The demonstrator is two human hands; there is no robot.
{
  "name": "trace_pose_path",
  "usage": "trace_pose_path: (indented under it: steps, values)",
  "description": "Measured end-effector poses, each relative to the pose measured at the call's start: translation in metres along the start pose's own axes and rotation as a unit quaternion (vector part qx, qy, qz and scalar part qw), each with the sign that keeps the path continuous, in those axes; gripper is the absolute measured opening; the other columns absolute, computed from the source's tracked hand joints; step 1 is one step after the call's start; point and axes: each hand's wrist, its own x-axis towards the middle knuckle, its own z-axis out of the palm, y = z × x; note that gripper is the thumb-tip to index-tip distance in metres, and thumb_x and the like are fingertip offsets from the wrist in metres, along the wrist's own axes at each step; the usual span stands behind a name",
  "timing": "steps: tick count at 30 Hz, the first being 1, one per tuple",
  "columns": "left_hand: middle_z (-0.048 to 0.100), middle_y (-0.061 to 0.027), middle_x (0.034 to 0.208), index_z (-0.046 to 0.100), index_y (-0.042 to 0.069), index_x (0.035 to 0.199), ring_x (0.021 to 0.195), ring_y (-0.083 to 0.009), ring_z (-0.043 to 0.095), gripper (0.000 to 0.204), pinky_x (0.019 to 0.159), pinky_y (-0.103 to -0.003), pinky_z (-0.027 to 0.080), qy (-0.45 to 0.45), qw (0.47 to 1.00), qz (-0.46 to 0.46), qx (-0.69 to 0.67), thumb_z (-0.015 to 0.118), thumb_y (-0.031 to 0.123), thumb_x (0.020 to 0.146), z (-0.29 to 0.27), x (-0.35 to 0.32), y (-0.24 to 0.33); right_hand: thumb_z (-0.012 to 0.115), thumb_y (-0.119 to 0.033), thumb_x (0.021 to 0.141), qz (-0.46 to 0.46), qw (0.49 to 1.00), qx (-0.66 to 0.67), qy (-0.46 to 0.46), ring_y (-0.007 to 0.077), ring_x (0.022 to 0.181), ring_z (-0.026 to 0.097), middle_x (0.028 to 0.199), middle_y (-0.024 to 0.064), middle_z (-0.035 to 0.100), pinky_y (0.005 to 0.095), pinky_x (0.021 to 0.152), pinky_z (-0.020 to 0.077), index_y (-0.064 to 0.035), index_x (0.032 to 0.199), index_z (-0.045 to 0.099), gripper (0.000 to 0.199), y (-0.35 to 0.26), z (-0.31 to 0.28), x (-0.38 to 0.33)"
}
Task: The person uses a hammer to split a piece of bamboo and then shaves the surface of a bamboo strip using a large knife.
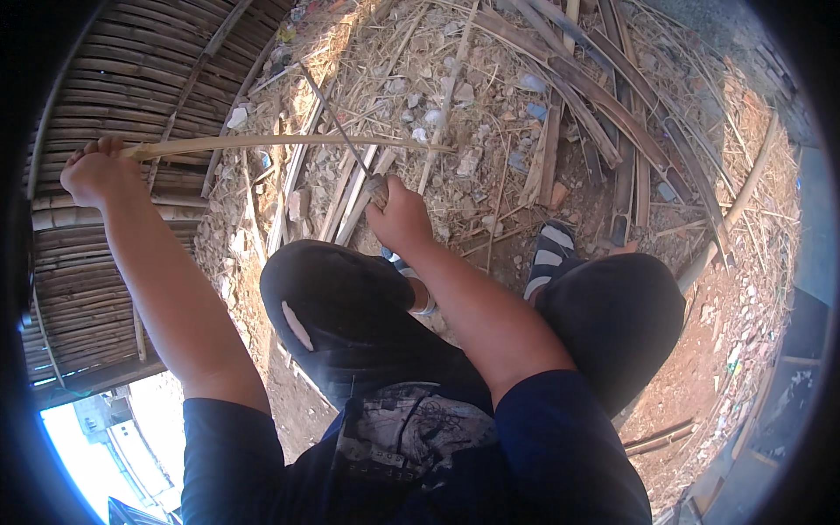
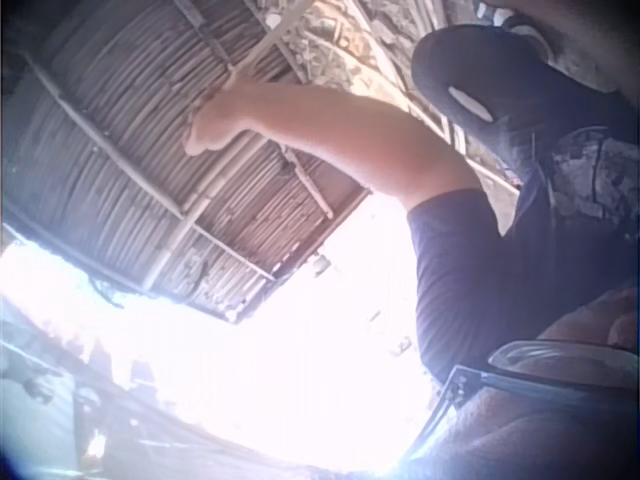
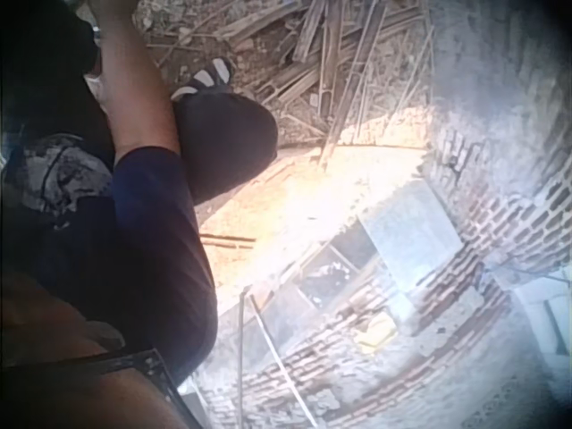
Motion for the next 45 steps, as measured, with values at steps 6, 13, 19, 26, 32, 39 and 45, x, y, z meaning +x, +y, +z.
trace_pose_path:
  steps: [6,13,19,26,32,39,45]
  values:
    - [0.055,-0.0133,0.089,0.046,0.002,0.096,0.07,-0.0243,0.051,0.021,0.071,-0.041,0.051,0.002,1.0,-0.004,0.02,0.029,0.013,0.092,0.003,0.001,-0.001,0.068,-0.018,0.08,0.08,0.991,-0.108,-0.009,0.0453,0.091,0.067,0.094,0.0273,0.069,0.0507,0.081,0.0537,0.003,0.114,0.057,0.042,0.076,0.012,-0.025]
    - [0.051,-0.0091,0.077,0.044,0.002,0.092,0.064,-0.0225,0.047,0.018,0.065,-0.037,0.045,0.021,0.999,-0.04,0.008,0.03,0.014,0.092,-0.008,0.009,-0.003,0.068,-0.02,0.077,0.218,0.963,-0.157,-0.02,0.0466,0.101,0.066,0.105,0.0301,0.068,0.0501,0.092,0.0521,0.0042,0.113,0.06,0.045,0.137,-0.009,-0.021]
    - [0.049,-0.0087,0.077,0.043,0.004,0.091,0.063,-0.0217,0.045,0.016,0.064,-0.037,0.044,0.014,0.999,-0.038,0.008,0.03,0.012,0.09,0.001,-0.002,-0.002,0.067,-0.022,0.078,0.237,0.968,-0.084,0.023,0.0465,0.099,0.066,0.101,0.0292,0.068,0.05,0.088,0.0524,0.0032,0.109,0.062,0.041,0.093,0.018,-0.016]
    - [0.05,-0.01,0.078,0.042,0.004,0.091,0.065,-0.0228,0.045,0.015,0.065,-0.038,0.044,-0.004,1.0,-0.028,-0.003,0.029,0.011,0.09,-0.008,0.015,-0.009,0.069,-0.022,0.08,-0.013,0.998,0.069,-0.002,0.0462,0.089,0.065,0.088,0.0266,0.067,0.0527,0.075,0.0512,0.0005,0.101,0.058,0.032,-0.018,0.011,-0.003]
    - [0.049,-0.0092,0.077,0.042,0.004,0.089,0.065,-0.0221,0.045,0.016,0.063,-0.039,0.043,0.012,0.999,-0.024,0.037,0.028,0.012,0.091,0.007,-0.012,0.001,0.07,-0.019,0.08,0.145,0.98,-0.139,0.002,0.0464,0.096,0.066,0.098,0.0272,0.068,0.0522,0.084,0.0528,0.0002,0.114,0.055,0.041,0.104,0.016,-0.027]
    - [0.048,-0.0074,0.075,0.042,0.006,0.087,0.063,-0.0211,0.043,0.016,0.064,-0.037,0.045,0.004,1.0,-0.028,0.008,0.028,0.012,0.09,-0.004,0.007,-0.003,0.068,-0.023,0.078,0.236,0.96,-0.15,-0.008,0.0446,0.103,0.066,0.104,0.0281,0.069,0.0497,0.091,0.0516,0.0029,0.112,0.059,0.043,0.14,-0.005,-0.019]
    - [0.044,-0.0055,0.069,0.04,0.009,0.083,0.058,-0.0199,0.039,0.015,0.058,-0.035,0.04,-0.021,0.999,-0.028,-0.028,0.026,0.011,0.088,0.001,0.0,0.002,0.069,-0.023,0.079,0.133,0.99,-0.039,0.015,0.0454,0.091,0.067,0.092,0.0285,0.068,0.0511,0.079,0.0526,0.0003,0.108,0.061,0.037,0.05,0.015,-0.012]
